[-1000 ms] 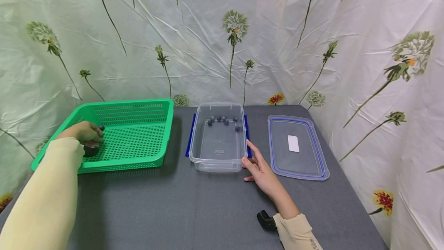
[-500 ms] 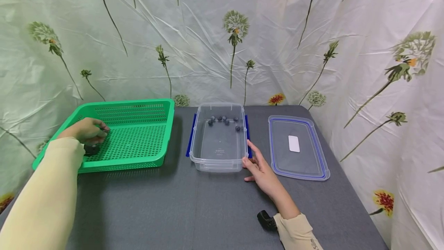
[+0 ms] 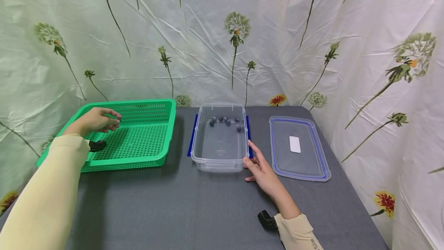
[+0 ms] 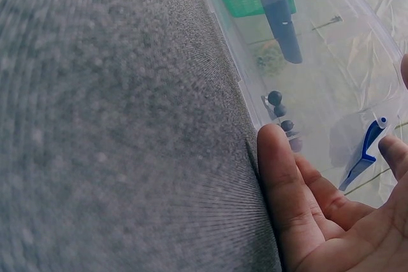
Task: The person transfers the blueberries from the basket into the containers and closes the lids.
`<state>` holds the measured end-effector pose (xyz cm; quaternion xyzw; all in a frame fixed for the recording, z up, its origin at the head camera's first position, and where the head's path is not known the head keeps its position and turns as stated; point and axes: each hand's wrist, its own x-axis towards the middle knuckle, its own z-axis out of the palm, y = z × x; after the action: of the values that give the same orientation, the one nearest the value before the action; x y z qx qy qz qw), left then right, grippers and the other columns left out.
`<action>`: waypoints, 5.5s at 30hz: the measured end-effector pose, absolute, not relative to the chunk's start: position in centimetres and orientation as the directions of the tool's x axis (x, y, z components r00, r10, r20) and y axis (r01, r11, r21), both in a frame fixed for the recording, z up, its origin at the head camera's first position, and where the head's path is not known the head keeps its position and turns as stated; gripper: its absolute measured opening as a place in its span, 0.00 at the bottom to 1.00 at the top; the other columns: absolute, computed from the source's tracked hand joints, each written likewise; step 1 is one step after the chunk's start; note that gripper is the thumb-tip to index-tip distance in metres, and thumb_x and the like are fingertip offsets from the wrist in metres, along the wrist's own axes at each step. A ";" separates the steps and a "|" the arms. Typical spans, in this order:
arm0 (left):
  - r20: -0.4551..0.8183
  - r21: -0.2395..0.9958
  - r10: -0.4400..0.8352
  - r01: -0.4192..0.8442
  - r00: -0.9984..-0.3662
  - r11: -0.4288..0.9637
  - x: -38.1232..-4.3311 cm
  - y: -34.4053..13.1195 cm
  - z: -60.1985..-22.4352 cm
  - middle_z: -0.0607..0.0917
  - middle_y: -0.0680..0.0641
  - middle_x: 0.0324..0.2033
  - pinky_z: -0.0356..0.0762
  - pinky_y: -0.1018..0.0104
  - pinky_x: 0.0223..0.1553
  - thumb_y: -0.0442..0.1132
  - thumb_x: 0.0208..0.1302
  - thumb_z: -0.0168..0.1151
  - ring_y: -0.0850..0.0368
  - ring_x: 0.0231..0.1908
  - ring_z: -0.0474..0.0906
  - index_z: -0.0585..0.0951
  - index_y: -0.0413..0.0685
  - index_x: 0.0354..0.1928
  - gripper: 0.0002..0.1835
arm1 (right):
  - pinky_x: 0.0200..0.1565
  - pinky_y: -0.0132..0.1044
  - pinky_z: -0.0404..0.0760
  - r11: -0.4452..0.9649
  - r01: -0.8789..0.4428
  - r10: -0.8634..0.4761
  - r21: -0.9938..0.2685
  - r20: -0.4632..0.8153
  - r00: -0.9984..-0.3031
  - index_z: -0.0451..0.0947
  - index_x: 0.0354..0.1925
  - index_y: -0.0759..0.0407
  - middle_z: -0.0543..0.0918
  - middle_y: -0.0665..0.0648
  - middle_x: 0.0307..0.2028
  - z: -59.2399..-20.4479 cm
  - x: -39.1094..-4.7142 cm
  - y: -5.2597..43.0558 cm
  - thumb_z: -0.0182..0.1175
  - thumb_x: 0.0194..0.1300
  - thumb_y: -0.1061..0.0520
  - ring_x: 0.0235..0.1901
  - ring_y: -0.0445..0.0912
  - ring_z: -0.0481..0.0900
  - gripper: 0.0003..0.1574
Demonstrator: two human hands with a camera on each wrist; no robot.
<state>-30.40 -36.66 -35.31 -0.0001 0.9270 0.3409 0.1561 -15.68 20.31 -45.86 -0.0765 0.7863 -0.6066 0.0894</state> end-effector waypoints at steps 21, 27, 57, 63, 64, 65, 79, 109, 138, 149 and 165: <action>-0.158 0.736 0.148 -0.017 -0.976 0.676 -31.3 -31.7 -33.6 0.92 0.52 0.47 0.77 0.67 0.29 0.46 0.82 0.61 0.63 0.34 0.89 0.78 0.42 0.70 0.23 | 0.45 0.43 0.93 0.254 -0.005 -0.229 -0.967 -0.055 -0.972 0.42 0.89 0.41 0.73 0.75 0.62 -45.9 -15.7 20.3 0.48 0.88 0.51 0.62 0.62 0.79 0.42; -0.138 0.739 0.167 0.010 -0.976 0.673 -31.3 -29.1 -33.0 0.89 0.40 0.58 0.81 0.66 0.36 0.44 0.82 0.62 0.64 0.38 0.88 0.80 0.45 0.69 0.20 | 0.45 0.43 0.93 0.254 -0.005 -0.229 -0.967 -0.055 -0.972 0.42 0.88 0.41 0.73 0.76 0.62 -46.0 -15.7 20.4 0.48 0.89 0.50 0.63 0.63 0.79 0.42; -0.088 0.800 0.369 0.155 -0.925 0.580 -31.6 -14.9 -33.4 0.90 0.40 0.44 0.85 0.64 0.37 0.39 0.79 0.65 0.53 0.37 0.88 0.86 0.44 0.62 0.15 | 0.46 0.46 0.93 0.253 0.003 -0.232 -0.967 -0.064 -0.970 0.41 0.89 0.41 0.73 0.76 0.63 -45.9 -15.6 20.6 0.48 0.88 0.50 0.63 0.63 0.79 0.43; -0.112 0.813 0.428 0.165 -0.897 0.558 -31.6 -12.2 -33.9 0.90 0.38 0.45 0.86 0.66 0.37 0.37 0.79 0.64 0.48 0.38 0.87 0.85 0.41 0.62 0.15 | 0.46 0.46 0.93 0.258 0.008 -0.230 -0.966 -0.069 -0.971 0.42 0.88 0.40 0.74 0.76 0.62 -45.9 -15.7 20.6 0.48 0.88 0.49 0.63 0.63 0.79 0.42; -0.114 0.814 0.436 0.168 -0.892 0.556 -31.6 -11.8 -34.0 0.90 0.39 0.44 0.86 0.66 0.37 0.37 0.79 0.64 0.48 0.38 0.87 0.85 0.41 0.62 0.15 | 0.46 0.46 0.93 0.258 0.007 -0.231 -0.966 -0.069 -0.970 0.41 0.89 0.41 0.74 0.76 0.62 -45.8 -15.7 20.6 0.49 0.88 0.49 0.63 0.63 0.79 0.43; -0.113 0.813 0.445 0.175 -0.888 0.555 -31.7 -11.3 -34.1 0.90 0.39 0.43 0.86 0.65 0.37 0.37 0.79 0.64 0.47 0.38 0.86 0.85 0.42 0.61 0.14 | 0.46 0.46 0.93 0.257 0.006 -0.233 -0.966 -0.068 -0.970 0.41 0.89 0.41 0.74 0.75 0.62 -45.8 -15.7 20.6 0.49 0.88 0.49 0.63 0.62 0.79 0.43; -0.160 0.773 0.448 0.170 -0.880 0.611 -32.2 -7.5 -35.4 0.90 0.31 0.51 0.89 0.43 0.53 0.39 0.81 0.61 0.32 0.51 0.87 0.85 0.44 0.62 0.14 | 0.46 0.45 0.93 0.255 0.003 -0.242 -0.967 -0.067 -0.968 0.41 0.89 0.41 0.73 0.75 0.60 -45.9 -15.7 20.5 0.49 0.88 0.50 0.63 0.62 0.80 0.43; -0.163 0.747 0.439 0.179 -0.884 0.640 -32.4 -8.2 -34.2 0.89 0.34 0.54 0.91 0.54 0.44 0.40 0.82 0.61 0.38 0.46 0.89 0.84 0.45 0.64 0.15 | 0.46 0.45 0.93 0.253 -0.004 -0.242 -0.968 -0.059 -0.968 0.41 0.89 0.41 0.73 0.76 0.63 -45.8 -15.7 20.5 0.48 0.88 0.50 0.64 0.64 0.79 0.43; -0.110 0.722 0.191 0.054 -0.975 0.689 -32.6 -21.2 -30.3 0.88 0.34 0.56 0.86 0.65 0.37 0.42 0.85 0.55 0.58 0.33 0.85 0.81 0.43 0.67 0.17 | 0.46 0.45 0.93 0.248 0.009 -0.240 -0.969 -0.070 -0.968 0.40 0.89 0.42 0.71 0.77 0.65 -45.9 -15.7 20.5 0.48 0.89 0.50 0.65 0.65 0.78 0.42; -0.126 0.707 0.088 -0.028 -0.988 0.707 -32.0 -27.4 -30.7 0.90 0.40 0.49 0.87 0.67 0.37 0.43 0.84 0.56 0.61 0.32 0.86 0.79 0.39 0.68 0.20 | 0.47 0.46 0.93 0.252 0.023 -0.233 -0.967 -0.084 -0.969 0.41 0.89 0.40 0.72 0.77 0.65 -45.8 -15.7 20.4 0.48 0.88 0.49 0.65 0.65 0.78 0.43; -0.177 0.653 -0.032 -0.141 -0.984 0.744 -30.4 -34.4 -32.4 0.91 0.44 0.38 0.87 0.66 0.33 0.41 0.83 0.56 0.65 0.27 0.85 0.73 0.29 0.69 0.24 | 0.47 0.46 0.93 0.243 0.028 -0.235 -0.970 -0.086 -0.968 0.41 0.89 0.39 0.72 0.76 0.65 -46.0 -15.8 20.4 0.47 0.89 0.49 0.66 0.65 0.78 0.42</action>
<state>-30.44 -34.36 -32.42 -0.0466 0.9305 0.3549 0.0771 -15.77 20.41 -46.00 -0.0664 0.7809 -0.6118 0.1074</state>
